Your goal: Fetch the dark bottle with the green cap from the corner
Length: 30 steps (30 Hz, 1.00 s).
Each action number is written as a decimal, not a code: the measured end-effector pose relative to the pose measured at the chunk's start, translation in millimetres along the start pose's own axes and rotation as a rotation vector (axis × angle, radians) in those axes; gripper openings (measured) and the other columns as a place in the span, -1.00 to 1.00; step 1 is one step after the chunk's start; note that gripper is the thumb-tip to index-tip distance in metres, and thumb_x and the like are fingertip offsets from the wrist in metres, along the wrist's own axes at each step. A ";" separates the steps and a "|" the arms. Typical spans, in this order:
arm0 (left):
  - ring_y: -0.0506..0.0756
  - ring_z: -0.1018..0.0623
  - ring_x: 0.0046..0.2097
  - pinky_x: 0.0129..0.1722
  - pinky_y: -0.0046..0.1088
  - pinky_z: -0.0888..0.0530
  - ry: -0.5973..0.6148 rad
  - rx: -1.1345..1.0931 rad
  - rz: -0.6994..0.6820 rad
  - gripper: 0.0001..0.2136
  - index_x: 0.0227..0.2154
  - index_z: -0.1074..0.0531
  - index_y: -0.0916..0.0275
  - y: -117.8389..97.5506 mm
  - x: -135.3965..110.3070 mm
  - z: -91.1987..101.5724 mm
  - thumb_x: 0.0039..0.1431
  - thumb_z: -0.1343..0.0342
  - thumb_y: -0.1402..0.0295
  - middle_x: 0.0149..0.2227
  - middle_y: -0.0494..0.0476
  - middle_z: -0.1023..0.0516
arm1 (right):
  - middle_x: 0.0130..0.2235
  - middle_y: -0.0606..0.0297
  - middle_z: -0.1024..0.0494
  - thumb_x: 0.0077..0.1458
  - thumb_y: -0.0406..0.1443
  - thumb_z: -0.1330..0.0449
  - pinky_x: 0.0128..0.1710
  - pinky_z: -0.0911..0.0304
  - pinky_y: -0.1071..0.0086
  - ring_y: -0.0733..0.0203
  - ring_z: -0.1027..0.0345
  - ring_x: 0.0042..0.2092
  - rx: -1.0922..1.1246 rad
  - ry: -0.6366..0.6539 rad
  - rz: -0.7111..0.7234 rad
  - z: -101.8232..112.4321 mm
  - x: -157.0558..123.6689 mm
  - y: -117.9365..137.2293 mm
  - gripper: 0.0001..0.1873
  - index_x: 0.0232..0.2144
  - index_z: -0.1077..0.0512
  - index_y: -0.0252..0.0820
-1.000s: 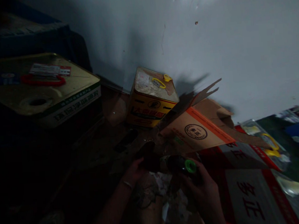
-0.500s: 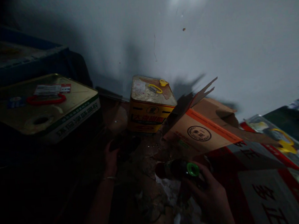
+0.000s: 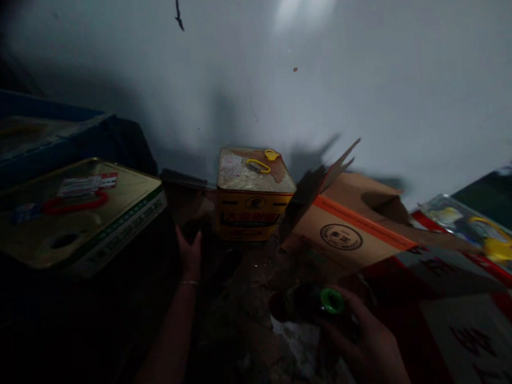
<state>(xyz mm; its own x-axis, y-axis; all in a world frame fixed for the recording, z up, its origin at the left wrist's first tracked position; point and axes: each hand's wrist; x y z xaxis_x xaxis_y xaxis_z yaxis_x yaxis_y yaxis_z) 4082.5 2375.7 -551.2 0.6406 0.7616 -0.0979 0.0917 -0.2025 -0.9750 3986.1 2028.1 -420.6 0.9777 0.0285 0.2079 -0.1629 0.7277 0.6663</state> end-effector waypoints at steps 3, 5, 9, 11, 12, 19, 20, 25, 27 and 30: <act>0.15 0.19 0.39 0.36 -0.19 0.18 0.083 0.079 -0.005 -0.36 0.23 -0.05 0.27 -19.0 -12.7 -22.5 0.07 -0.10 0.42 0.39 0.23 0.22 | -0.25 0.26 -0.62 -0.09 -0.11 -0.28 -0.29 -0.45 0.42 0.12 -0.53 -0.29 0.036 0.032 0.013 5.2 3.5 2.8 -0.60 -0.17 -0.45 -0.12; 0.29 -0.13 0.31 0.30 -0.01 -0.06 0.255 0.102 0.061 -0.52 0.06 -0.31 0.29 -30.5 -35.3 -36.5 0.04 -0.15 0.37 0.29 0.34 -0.15 | -0.19 0.22 -0.60 -0.03 -0.15 -0.26 -0.21 -0.44 0.39 0.12 -0.52 -0.23 0.058 0.051 0.014 9.5 7.5 6.6 -0.60 -0.12 -0.42 -0.15; 0.31 -0.39 0.15 0.22 -0.02 -0.21 0.810 0.168 0.146 -0.33 0.03 -0.40 0.11 -64.6 -99.6 -57.4 -0.26 -0.40 0.38 0.05 0.22 -0.50 | -0.15 0.21 -0.57 0.01 -0.25 -0.24 -0.16 -0.42 0.38 0.14 -0.49 -0.16 0.093 0.129 -0.022 27.9 20.1 27.4 -0.61 -0.07 -0.37 -0.17; 0.33 -0.30 0.21 0.26 -0.01 -0.12 0.977 0.227 0.141 -0.15 0.14 -0.29 0.05 -88.4 -129.6 -65.2 -0.34 -0.44 0.37 0.14 0.22 -0.41 | -0.14 0.21 -0.56 0.02 -0.30 -0.23 -0.12 -0.40 0.37 0.14 -0.48 -0.13 0.153 0.167 -0.039 43.6 27.5 43.7 -0.63 -0.07 -0.36 -0.17; 0.34 -0.26 0.23 0.28 0.00 -0.06 0.999 0.262 0.123 -0.12 0.14 -0.28 0.05 -101.4 -142.1 -68.7 -0.38 -0.45 0.37 0.17 0.22 -0.38 | -0.12 0.21 -0.55 0.02 -0.32 -0.21 -0.10 -0.40 0.36 0.14 -0.47 -0.11 0.195 0.182 -0.054 52.7 31.0 52.5 -0.62 -0.06 -0.36 -0.17; 0.39 -0.27 0.21 0.31 0.02 0.20 0.996 0.333 0.138 -0.09 0.14 -0.29 0.08 -204.2 -192.0 -89.3 -0.43 -0.47 0.33 0.11 0.28 -0.42 | -0.08 0.28 -0.51 0.02 -0.32 -0.21 -0.09 -0.39 0.42 0.17 -0.45 -0.08 0.344 0.194 -0.084 140.9 48.9 121.2 -0.60 -0.04 -0.35 -0.07; 0.38 -0.27 0.22 0.32 0.00 0.22 1.012 0.350 0.127 -0.11 0.15 -0.28 0.07 -222.0 -197.0 -93.1 -0.39 -0.46 0.32 0.12 0.27 -0.41 | -0.09 0.28 -0.51 0.02 -0.32 -0.21 -0.09 -0.39 0.42 0.17 -0.46 -0.10 0.333 0.194 -0.073 157.7 51.6 132.7 -0.60 -0.04 -0.35 -0.06; 0.34 -0.24 0.25 0.32 -0.05 0.28 1.131 0.402 0.001 -0.22 0.16 -0.26 0.10 -331.6 -224.8 -120.9 -0.21 -0.38 0.28 0.14 0.25 -0.41 | -0.10 0.24 -0.53 0.04 -0.33 -0.17 -0.14 -0.43 0.40 0.15 -0.48 -0.12 0.289 0.278 0.021 260.2 68.8 199.6 -0.60 -0.03 -0.33 -0.07; 0.33 -0.27 0.23 0.33 -0.06 0.31 1.204 0.387 -0.026 -0.22 0.17 -0.24 0.08 -383.6 -239.7 -133.7 -0.19 -0.38 0.26 0.15 0.23 -0.40 | -0.11 0.26 -0.54 0.03 -0.34 -0.18 -0.16 -0.44 0.40 0.15 -0.49 -0.13 0.267 0.317 0.052 307.5 75.4 229.4 -0.59 -0.03 -0.31 -0.05; 0.33 -0.31 0.21 0.31 -0.04 0.39 1.292 0.389 -0.014 -0.19 0.18 -0.21 0.03 -465.0 -269.9 -151.7 -0.21 -0.39 0.23 0.14 0.19 -0.41 | -0.10 0.28 -0.53 0.00 -0.38 -0.17 -0.17 -0.44 0.38 0.15 -0.48 -0.12 0.288 0.335 0.047 381.5 80.3 274.6 -0.57 -0.04 -0.28 -0.03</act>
<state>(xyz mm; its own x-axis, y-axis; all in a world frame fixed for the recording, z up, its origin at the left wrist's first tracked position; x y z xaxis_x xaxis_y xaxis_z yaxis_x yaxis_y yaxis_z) 3982.6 2170.9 -41.2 0.9149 -0.4017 -0.0407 0.0221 0.1504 -0.9884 3969.4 1968.7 52.3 0.9496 0.3121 0.0304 -0.1917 0.5012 0.8438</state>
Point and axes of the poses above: each hand's wrist, its own x-axis towards the middle knuckle, its own z-axis out of the back of the hand, y = z × x
